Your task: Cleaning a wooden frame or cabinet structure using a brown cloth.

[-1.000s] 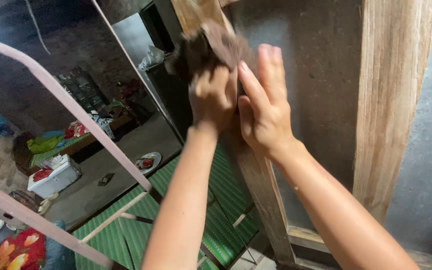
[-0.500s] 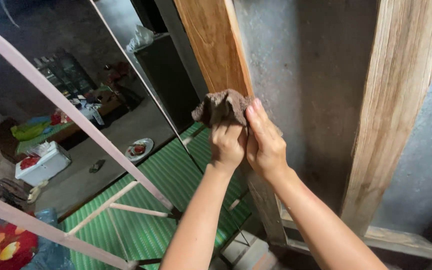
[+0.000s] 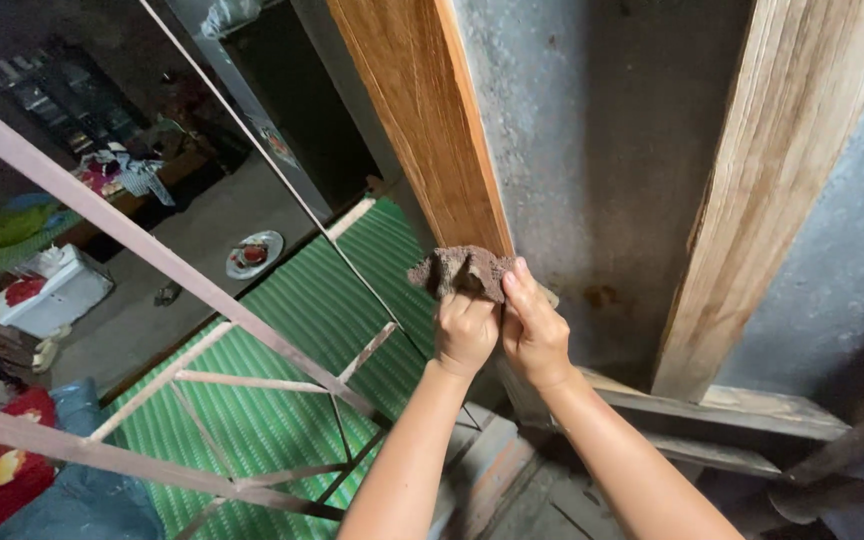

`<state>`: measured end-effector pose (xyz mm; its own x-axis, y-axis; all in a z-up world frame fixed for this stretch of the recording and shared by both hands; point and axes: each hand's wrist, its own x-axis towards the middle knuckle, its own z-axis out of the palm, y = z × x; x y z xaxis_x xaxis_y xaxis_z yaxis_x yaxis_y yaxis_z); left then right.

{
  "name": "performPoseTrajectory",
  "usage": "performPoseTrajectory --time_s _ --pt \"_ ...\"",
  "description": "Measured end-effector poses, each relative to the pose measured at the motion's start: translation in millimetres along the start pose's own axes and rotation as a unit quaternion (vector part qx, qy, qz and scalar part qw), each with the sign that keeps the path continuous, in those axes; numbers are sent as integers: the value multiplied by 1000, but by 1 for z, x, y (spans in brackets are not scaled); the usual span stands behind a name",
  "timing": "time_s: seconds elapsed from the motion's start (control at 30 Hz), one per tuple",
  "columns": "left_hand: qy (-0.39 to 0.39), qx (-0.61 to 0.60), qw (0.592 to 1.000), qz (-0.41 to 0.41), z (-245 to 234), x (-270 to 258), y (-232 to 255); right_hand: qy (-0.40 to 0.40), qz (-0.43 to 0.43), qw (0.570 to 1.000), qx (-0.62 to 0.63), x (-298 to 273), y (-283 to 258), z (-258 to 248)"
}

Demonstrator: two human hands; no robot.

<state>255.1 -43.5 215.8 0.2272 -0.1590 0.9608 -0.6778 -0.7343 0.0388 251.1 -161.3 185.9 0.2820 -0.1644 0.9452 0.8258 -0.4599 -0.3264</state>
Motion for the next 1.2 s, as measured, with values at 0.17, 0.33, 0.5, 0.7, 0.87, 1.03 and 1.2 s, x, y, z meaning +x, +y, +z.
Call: performPoseTrajectory --time_s 0.17,0.33,0.5,0.7,0.87,1.03,1.2 --pt "-65 -32 994 -79 -21 -22 20 -44 138 989 -14 -20 4 -28" --pt "79 -159 974 -142 -47 27 50 -45 268 962 20 -2 -2 -47" --pt "95 -53 993 -46 -37 76 27 77 43 993 73 96 -49 -43" --pt "147 74 985 46 -80 197 30 131 -104 986 28 180 -57 -20" --pt "98 132 981 105 -80 261 9 105 -190 974 -63 212 -66 6" --pt "3 87 989 121 -60 246 -19 81 -166 981 -50 192 -60 17" --pt "5 72 991 115 -53 212 -12 63 -108 991 -54 163 -52 12"
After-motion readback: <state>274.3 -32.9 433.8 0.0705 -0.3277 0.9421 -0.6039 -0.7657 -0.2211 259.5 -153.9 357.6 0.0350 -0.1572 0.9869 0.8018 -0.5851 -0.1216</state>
